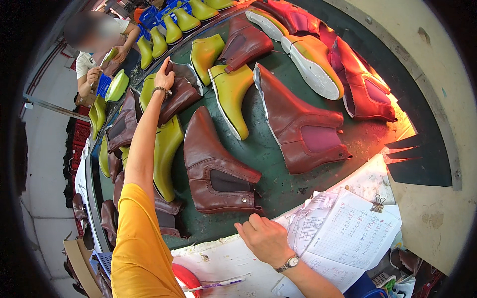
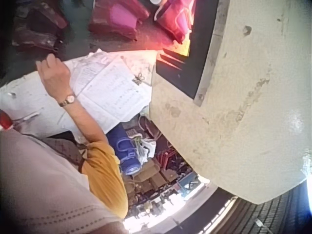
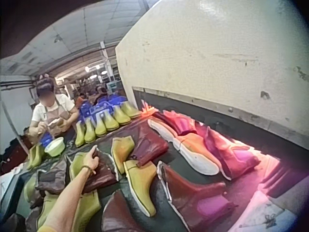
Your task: Applying adhesive to the edges of leather shoe upper components using a brush.
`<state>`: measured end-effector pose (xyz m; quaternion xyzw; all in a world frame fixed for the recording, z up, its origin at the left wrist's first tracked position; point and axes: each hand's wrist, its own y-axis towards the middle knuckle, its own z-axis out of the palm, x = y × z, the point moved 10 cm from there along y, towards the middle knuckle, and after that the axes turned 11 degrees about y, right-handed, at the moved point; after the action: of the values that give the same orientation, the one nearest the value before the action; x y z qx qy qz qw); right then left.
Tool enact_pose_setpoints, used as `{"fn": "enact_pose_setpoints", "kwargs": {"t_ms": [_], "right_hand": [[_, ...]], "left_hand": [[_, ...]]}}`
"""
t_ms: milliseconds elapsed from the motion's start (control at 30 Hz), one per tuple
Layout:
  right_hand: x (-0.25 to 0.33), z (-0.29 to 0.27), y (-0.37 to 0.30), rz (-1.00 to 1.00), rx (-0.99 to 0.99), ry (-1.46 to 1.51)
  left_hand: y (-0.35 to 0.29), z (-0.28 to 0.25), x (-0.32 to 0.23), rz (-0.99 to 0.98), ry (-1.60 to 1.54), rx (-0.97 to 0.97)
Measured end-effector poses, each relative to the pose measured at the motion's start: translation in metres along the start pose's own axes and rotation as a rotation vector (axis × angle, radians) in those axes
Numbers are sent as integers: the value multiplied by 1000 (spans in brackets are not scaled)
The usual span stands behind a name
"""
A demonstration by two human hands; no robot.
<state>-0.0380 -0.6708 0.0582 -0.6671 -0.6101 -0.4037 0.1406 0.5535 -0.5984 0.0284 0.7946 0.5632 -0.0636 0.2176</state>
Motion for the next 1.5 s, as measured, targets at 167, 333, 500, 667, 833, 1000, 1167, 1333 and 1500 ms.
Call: {"fn": "enact_pose_setpoints", "kwargs": {"t_ms": [167,333,500,667,833,1000,1167,1333,1500], "right_hand": [[0,-2,-1,-8,-2,5],[5,-2,2,-30,-14,38],[-6,1,1,-4,-4,9],[-1,0,2,-11,-38,61],[-2,-2,-5,10,-34,63],[-1,-2,-4,23,-28,75],[1,-1,-3,6,-16,55],[-4,2,-6,36,-58,-20],[-5,8,-6,-25,-101,-82]], "left_hand": [[-8,-3,-14,111,70,-43],[-1,-48,-16,205,-292,-42],[-82,-91,-57,48,-543,202],[-209,-202,-98,218,-289,290],[-330,-281,-99,49,-344,370],[-415,-378,-24,-151,-265,178],[-532,-461,65,-366,-289,-45],[-673,-480,141,-657,-372,-203],[-784,-455,192,-868,-590,-260]]}}
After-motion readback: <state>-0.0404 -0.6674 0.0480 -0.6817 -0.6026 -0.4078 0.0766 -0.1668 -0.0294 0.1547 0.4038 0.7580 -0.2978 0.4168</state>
